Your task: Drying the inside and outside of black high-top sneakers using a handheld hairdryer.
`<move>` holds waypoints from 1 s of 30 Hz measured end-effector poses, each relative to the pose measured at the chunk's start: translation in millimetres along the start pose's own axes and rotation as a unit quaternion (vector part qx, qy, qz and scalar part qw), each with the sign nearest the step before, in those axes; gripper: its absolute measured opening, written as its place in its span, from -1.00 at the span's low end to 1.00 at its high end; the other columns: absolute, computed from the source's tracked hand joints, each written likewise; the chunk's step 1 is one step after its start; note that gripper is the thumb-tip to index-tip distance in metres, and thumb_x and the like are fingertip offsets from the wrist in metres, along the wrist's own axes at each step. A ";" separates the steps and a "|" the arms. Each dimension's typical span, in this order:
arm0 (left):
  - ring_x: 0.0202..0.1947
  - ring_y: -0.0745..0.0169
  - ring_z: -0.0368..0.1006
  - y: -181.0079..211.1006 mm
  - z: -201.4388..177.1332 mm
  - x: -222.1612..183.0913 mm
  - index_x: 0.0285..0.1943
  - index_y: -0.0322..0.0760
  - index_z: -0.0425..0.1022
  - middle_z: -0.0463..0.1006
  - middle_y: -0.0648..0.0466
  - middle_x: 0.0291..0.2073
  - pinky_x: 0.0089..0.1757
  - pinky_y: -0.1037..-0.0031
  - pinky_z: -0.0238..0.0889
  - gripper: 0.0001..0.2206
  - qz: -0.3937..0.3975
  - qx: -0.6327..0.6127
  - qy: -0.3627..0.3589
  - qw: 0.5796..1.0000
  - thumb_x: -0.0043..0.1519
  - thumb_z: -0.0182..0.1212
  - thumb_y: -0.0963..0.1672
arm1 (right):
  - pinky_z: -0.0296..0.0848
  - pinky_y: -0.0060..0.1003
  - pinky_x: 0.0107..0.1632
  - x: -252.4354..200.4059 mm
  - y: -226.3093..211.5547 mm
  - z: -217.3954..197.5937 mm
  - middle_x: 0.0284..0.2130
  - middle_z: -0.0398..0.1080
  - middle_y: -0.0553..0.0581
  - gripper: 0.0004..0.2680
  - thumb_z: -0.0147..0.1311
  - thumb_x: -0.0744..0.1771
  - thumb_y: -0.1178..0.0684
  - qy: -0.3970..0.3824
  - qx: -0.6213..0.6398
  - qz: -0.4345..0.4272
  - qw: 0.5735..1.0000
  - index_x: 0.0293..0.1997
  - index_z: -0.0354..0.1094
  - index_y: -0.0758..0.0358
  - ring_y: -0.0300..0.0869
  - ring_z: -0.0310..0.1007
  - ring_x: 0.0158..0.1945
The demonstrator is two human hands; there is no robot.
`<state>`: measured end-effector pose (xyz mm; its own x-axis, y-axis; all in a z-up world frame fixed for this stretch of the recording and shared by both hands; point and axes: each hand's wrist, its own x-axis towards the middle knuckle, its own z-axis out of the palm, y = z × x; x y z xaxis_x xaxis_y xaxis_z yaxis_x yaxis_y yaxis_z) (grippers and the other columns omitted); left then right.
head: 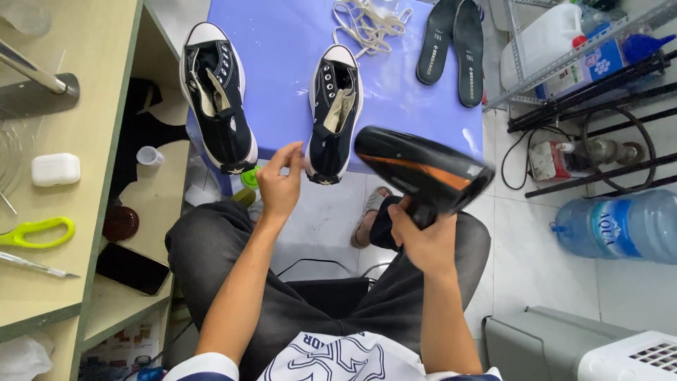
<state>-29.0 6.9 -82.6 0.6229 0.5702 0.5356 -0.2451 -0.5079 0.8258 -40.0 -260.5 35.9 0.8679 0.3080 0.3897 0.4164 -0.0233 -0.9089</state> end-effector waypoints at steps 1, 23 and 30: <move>-0.45 0.20 0.66 -2.8 -1.1 -3.3 0.02 0.00 0.75 0.69 0.17 -0.56 -0.26 0.45 0.48 -0.87 -0.001 0.000 -0.002 1.000 0.41 0.35 -0.17 | 0.35 -0.40 -0.71 0.5 -2.1 1.2 -0.85 0.31 0.07 -0.84 0.10 0.32 0.46 0.001 0.000 0.002 1.000 -0.06 0.37 0.49 -0.22 0.29 -0.87; -0.74 0.05 0.32 -0.7 -2.8 -12.5 -0.33 -0.13 0.50 0.40 0.04 -0.77 -0.51 0.44 0.24 -0.63 -0.020 0.023 -0.018 0.999 0.59 -0.07 -0.13 | 0.35 -0.30 -0.70 20.7 14.5 -22.8 -0.77 0.32 0.15 -0.89 0.11 0.34 0.44 0.034 0.088 0.105 0.990 -0.15 0.33 0.43 -0.21 0.25 -0.83; -0.77 0.21 0.30 143.2 -46.8 -10.9 -0.63 -0.03 0.41 0.40 0.30 -0.80 -0.47 0.61 0.33 -0.61 0.060 -0.097 -0.112 0.987 0.33 0.33 -0.19 | 0.35 -0.24 -0.74 17.7 36.5 -28.9 -0.75 0.34 0.21 -0.88 0.10 0.32 0.47 0.026 0.134 0.143 0.980 -0.17 0.33 0.46 -0.16 0.26 -0.84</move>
<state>-105.7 -41.8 38.0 0.7240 0.3450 0.5973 -0.4520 -0.4168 0.7887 -1.6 -283.4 14.0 0.9540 0.2769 0.1147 0.0747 0.1509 -0.9857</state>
